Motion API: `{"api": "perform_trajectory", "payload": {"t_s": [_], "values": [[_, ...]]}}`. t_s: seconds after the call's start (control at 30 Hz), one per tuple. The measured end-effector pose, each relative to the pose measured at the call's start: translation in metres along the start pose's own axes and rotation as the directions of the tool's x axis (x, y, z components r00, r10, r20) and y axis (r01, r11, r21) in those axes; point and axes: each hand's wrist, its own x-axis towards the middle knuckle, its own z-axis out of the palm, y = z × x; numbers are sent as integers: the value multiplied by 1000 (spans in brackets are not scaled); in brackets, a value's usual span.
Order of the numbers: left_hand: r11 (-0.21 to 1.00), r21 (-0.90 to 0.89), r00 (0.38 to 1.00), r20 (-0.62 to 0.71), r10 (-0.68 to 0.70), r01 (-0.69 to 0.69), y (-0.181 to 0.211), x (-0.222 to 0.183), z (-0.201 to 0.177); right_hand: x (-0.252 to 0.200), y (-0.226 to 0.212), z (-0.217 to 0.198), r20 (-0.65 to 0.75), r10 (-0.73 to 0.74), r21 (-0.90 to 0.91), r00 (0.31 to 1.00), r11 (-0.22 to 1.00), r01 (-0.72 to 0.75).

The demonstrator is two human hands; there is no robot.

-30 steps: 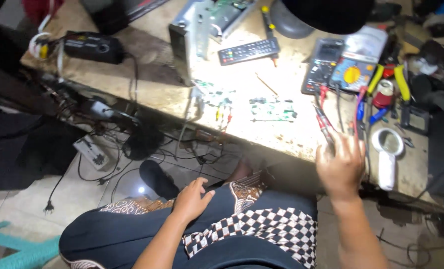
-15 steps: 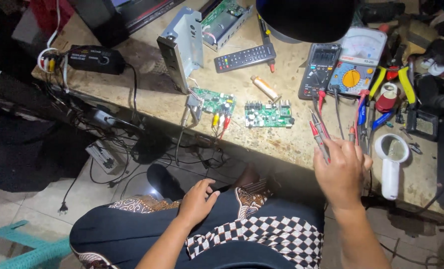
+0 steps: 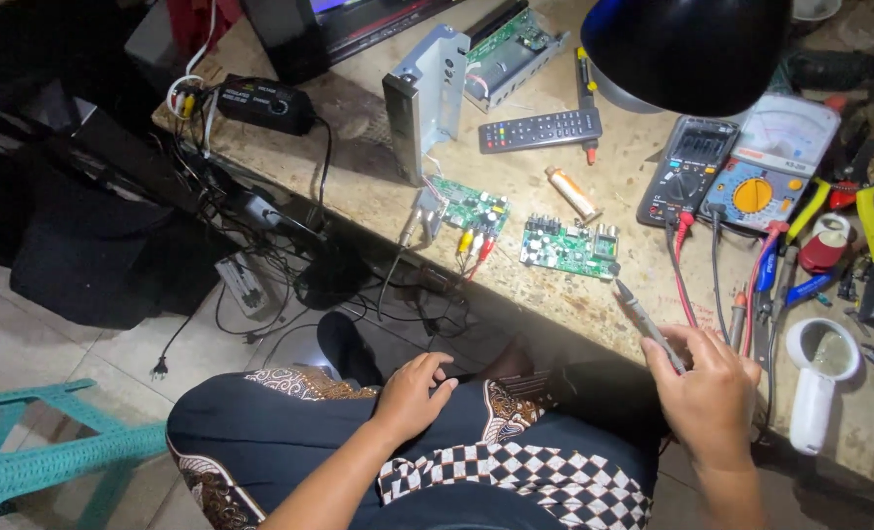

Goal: Testing and diagnosing a circuit board using a multimeter probe and a remote control while monitoring a TV screen.

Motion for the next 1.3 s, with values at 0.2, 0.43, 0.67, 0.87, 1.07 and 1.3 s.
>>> {"api": "perform_trajectory", "payload": {"t_s": [0.2,0.43,0.67,0.87,1.07,1.3], "values": [[927,20,884,-296,363,-374,31,-5,-2,2,-43,-51,190,414,515,890,730,-449],[626,150,457,-558,692,-765,129,6,-25,-11,-77,-35,573,315,724,757,238,-647],[489,256,237,-634,736,-834,141,26,-32,-25,-100,-12,672,142,739,727,-76,-669],[637,274,318,-686,655,-721,122,20,-62,-8,-109,-24,465,-20,885,885,15,-465],[613,439,237,-651,721,-657,112,18,-84,25,-114,-23,329,-322,938,888,0,-348],[503,424,253,-519,816,-754,119,23,-113,72,-135,0,-14,-795,898,606,257,358]]}}
